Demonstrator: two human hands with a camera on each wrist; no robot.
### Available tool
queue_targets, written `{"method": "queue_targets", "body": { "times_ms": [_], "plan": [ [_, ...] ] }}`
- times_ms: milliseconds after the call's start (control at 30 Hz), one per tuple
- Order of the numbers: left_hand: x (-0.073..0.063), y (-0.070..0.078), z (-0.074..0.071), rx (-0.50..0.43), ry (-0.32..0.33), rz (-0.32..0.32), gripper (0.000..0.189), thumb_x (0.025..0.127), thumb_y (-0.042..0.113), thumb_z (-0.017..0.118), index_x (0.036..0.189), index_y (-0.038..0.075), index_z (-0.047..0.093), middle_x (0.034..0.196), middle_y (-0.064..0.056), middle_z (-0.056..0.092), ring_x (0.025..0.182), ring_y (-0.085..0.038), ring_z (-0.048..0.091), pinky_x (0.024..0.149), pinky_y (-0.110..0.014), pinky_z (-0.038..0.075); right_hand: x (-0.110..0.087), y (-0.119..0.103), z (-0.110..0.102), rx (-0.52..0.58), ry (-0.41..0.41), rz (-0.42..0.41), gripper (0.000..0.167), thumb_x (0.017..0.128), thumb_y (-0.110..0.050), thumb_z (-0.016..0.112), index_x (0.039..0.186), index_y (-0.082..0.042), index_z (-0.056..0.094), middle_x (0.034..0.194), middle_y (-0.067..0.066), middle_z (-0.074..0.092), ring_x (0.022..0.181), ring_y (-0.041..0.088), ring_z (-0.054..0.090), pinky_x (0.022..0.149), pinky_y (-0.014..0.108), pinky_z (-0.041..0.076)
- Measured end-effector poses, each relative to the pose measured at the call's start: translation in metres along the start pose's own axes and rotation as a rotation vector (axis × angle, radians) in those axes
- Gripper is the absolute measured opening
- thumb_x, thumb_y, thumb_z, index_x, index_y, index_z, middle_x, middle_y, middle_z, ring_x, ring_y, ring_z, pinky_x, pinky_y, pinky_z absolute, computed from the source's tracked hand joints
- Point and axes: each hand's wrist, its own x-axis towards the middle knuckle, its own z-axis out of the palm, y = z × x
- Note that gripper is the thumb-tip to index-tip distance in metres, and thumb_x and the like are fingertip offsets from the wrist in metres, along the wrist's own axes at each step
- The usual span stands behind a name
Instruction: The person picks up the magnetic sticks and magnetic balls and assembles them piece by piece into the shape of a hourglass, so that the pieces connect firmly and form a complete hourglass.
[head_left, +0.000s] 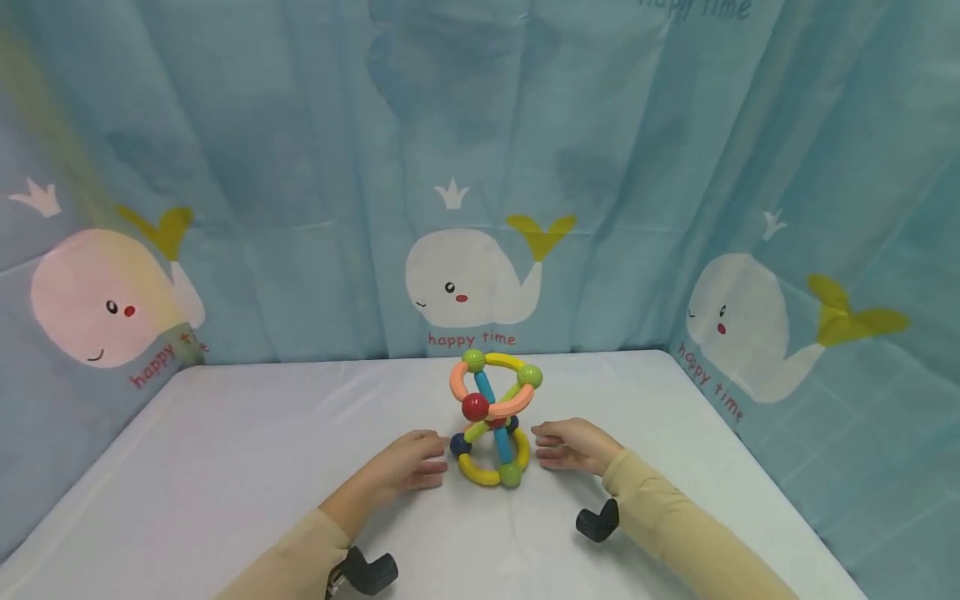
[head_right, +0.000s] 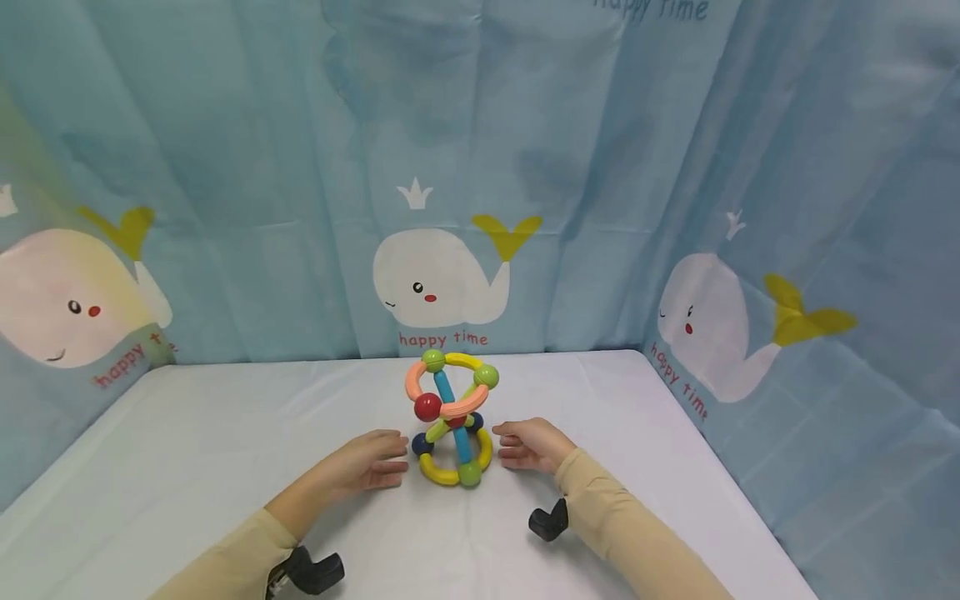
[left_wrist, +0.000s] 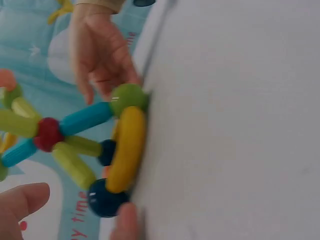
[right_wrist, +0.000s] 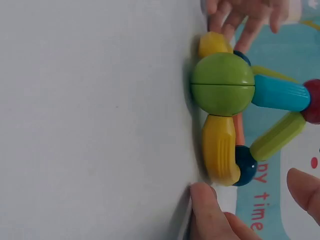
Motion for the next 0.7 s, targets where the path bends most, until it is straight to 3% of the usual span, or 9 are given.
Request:
{"method": "queue_targets", "body": {
  "times_ms": [67,200,400,567,700],
  "plan": [
    [0.005,-0.005,0.003,-0.013,-0.028,-0.018,0.065,0.099,0.027,0.057,0.148,-0.007,0.032,0.140,-0.030,0.051,0.113,-0.030,0.064,0.089,-0.038,0.060,0.004,0.003,0.002,-0.008,-0.003,0.008,0.046,0.094,-0.016,0.064,0.131,0.009,0.054,0.118,0.020,0.060,0.103,0.028,0.066,0.093,0.040,0.058],
    [0.014,-0.008,0.004,0.003,-0.016,0.028,0.058,0.097,0.018,0.057,0.145,-0.008,0.038,0.134,-0.028,0.056,0.106,-0.026,0.066,0.092,-0.038,0.058,0.006,0.004,0.012,-0.006,-0.032,0.007,0.037,0.094,-0.013,0.064,0.123,0.010,0.060,0.109,0.016,0.064,0.095,0.022,0.067,0.091,0.037,0.059],
    [0.022,-0.011,-0.013,0.129,0.052,0.056,0.047,0.097,0.012,0.053,0.140,-0.007,0.049,0.134,-0.025,0.058,0.109,-0.028,0.065,0.098,-0.042,0.056,-0.002,0.014,0.034,-0.005,-0.141,0.008,0.033,0.094,-0.011,0.064,0.118,0.011,0.061,0.101,0.016,0.069,0.090,0.020,0.072,0.089,0.036,0.060],
    [0.033,-0.006,-0.024,0.179,0.032,0.059,0.046,0.097,0.014,0.056,0.140,-0.002,0.052,0.140,-0.022,0.055,0.115,-0.029,0.062,0.100,-0.043,0.054,-0.007,0.014,0.042,-0.015,-0.196,-0.012,0.037,0.093,-0.010,0.064,0.121,0.013,0.059,0.101,0.016,0.072,0.092,0.021,0.073,0.089,0.036,0.060],
    [0.037,-0.004,-0.028,0.198,0.025,0.069,0.045,0.097,0.013,0.054,0.140,-0.001,0.052,0.142,-0.022,0.053,0.117,-0.029,0.061,0.103,-0.044,0.052,-0.006,0.009,0.042,-0.099,-0.205,-0.032,0.035,0.092,-0.009,0.065,0.119,0.014,0.062,0.104,0.018,0.073,0.092,0.022,0.073,0.088,0.036,0.060]
  ]
}}
